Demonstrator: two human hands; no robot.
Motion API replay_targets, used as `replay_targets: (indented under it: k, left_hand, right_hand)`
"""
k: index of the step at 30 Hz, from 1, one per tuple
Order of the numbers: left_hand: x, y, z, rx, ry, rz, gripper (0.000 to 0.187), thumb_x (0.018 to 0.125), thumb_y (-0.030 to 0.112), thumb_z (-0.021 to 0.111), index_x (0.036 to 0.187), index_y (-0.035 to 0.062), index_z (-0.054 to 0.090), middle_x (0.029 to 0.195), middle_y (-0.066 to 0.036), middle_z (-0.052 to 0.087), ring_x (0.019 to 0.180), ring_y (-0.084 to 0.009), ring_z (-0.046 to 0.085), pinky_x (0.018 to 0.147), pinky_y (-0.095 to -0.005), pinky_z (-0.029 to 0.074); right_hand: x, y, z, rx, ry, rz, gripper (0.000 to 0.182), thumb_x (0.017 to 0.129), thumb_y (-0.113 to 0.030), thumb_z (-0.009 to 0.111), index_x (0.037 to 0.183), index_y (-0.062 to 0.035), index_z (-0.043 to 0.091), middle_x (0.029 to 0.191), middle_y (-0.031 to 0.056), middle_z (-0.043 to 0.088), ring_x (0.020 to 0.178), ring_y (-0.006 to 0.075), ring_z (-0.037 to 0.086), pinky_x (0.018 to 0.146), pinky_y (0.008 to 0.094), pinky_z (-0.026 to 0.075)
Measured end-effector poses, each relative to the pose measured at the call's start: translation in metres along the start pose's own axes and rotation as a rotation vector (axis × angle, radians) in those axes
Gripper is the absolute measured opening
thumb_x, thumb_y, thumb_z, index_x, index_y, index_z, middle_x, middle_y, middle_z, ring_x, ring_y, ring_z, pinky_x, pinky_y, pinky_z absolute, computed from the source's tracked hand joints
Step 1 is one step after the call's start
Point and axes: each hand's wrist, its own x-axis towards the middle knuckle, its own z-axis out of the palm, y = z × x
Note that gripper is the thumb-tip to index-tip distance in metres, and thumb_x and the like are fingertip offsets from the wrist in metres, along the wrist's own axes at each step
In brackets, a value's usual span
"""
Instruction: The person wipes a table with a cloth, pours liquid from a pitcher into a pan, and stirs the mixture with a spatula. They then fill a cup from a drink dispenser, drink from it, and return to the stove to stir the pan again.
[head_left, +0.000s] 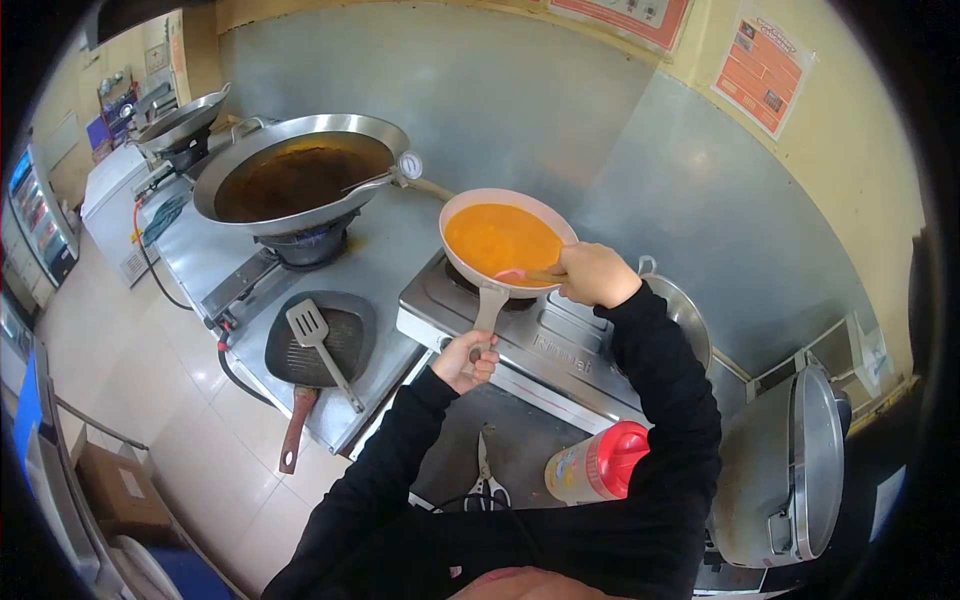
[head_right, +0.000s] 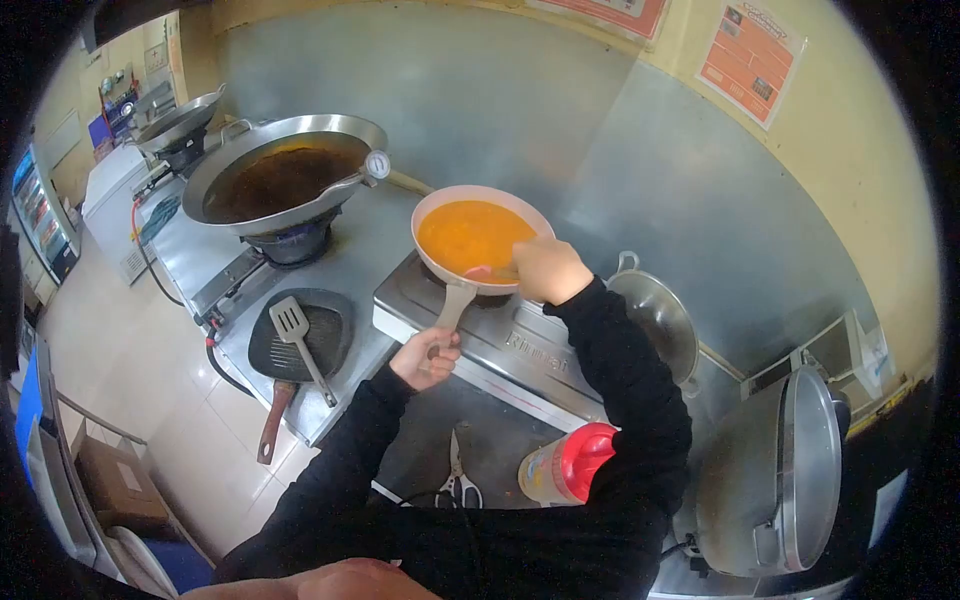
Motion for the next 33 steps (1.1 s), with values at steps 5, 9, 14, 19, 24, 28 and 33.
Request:
replay_targets:
  k: [5,9,14,19,24,28,33]
  left_hand:
    - [0.002,0.0,-0.003,-0.014,-0.018,-0.02,0.014,0.08,0.023,0.047,0.079,0.0095,0.043,0.06,0.004,0.033,0.044,-0.0035,0.03,0.038,-0.0152,0.025]
    - [0.001,0.0,-0.002,-0.016,-0.015,-0.015,0.014,0.08,0.023,0.047,0.08,0.0093,0.044,0.06,0.004,0.034,0.044,-0.0035,0.03,0.038,-0.0151,0.025]
    - [0.004,0.0,-0.006,-0.025,-0.041,-0.017,0.013,0.081,0.022,0.046,0.08,0.0092,0.044,0.06,0.004,0.033,0.044,-0.0036,0.031,0.039,-0.0152,0.026]
    - [0.0,0.0,0.0,-0.014,-0.015,-0.012,0.013,0.08,0.022,0.047,0.08,0.0094,0.044,0.06,0.004,0.033,0.044,-0.0036,0.03,0.038,-0.0153,0.025]
    - [0.003,-0.001,-0.005,-0.045,-0.019,-0.031,0.013,0.08,0.022,0.048,0.08,0.0099,0.044,0.06,0.004,0.032,0.043,-0.0037,0.028,0.037,-0.0156,0.024]
    - [0.003,-0.002,-0.006,-0.048,-0.038,0.015,0.014,0.08,0.022,0.048,0.08,0.0094,0.042,0.06,0.003,0.034,0.044,-0.0038,0.029,0.036,-0.0156,0.023]
    - [0.005,-0.003,-0.009,-0.053,-0.089,0.017,0.013,0.08,0.021,0.046,0.081,0.0088,0.041,0.06,0.003,0.033,0.045,-0.0037,0.029,0.037,-0.0153,0.023]
  right_hand:
    - [0.026,0.012,0.023,0.044,0.068,0.023,0.025,0.061,-0.012,0.056,0.085,-0.0116,0.064,0.066,0.0194,0.055,0.062,0.0337,0.055,0.059,0.0404,0.045]
    - [0.06,0.028,0.034,0.061,0.058,0.052,0.026,0.059,-0.012,0.055,0.083,-0.0114,0.064,0.067,0.0203,0.055,0.064,0.0345,0.055,0.06,0.0405,0.045]
    - [0.096,0.039,0.051,0.117,0.173,0.169,0.02,0.062,-0.012,0.054,0.078,-0.003,0.062,0.076,0.0188,0.059,0.073,0.0335,0.057,0.065,0.0398,0.046]
    - [0.112,0.054,0.074,0.087,0.233,0.228,0.018,0.066,-0.016,0.053,0.078,-0.0056,0.063,0.077,0.0187,0.059,0.074,0.0335,0.057,0.066,0.0409,0.046]
    - [0.079,0.074,0.04,0.077,0.251,0.254,0.02,0.07,-0.021,0.052,0.08,-0.0075,0.063,0.077,0.0189,0.058,0.073,0.034,0.057,0.065,0.0413,0.046]
    - [0.028,0.043,-0.023,0.111,0.125,0.199,0.022,0.07,-0.026,0.055,0.077,-0.0078,0.064,0.071,0.0207,0.056,0.069,0.0352,0.055,0.062,0.0411,0.045]
    - [-0.004,0.019,-0.024,0.109,0.005,0.215,0.015,0.064,-0.015,0.061,0.077,-0.0093,0.065,0.071,0.0192,0.058,0.071,0.0332,0.057,0.066,0.0395,0.045]
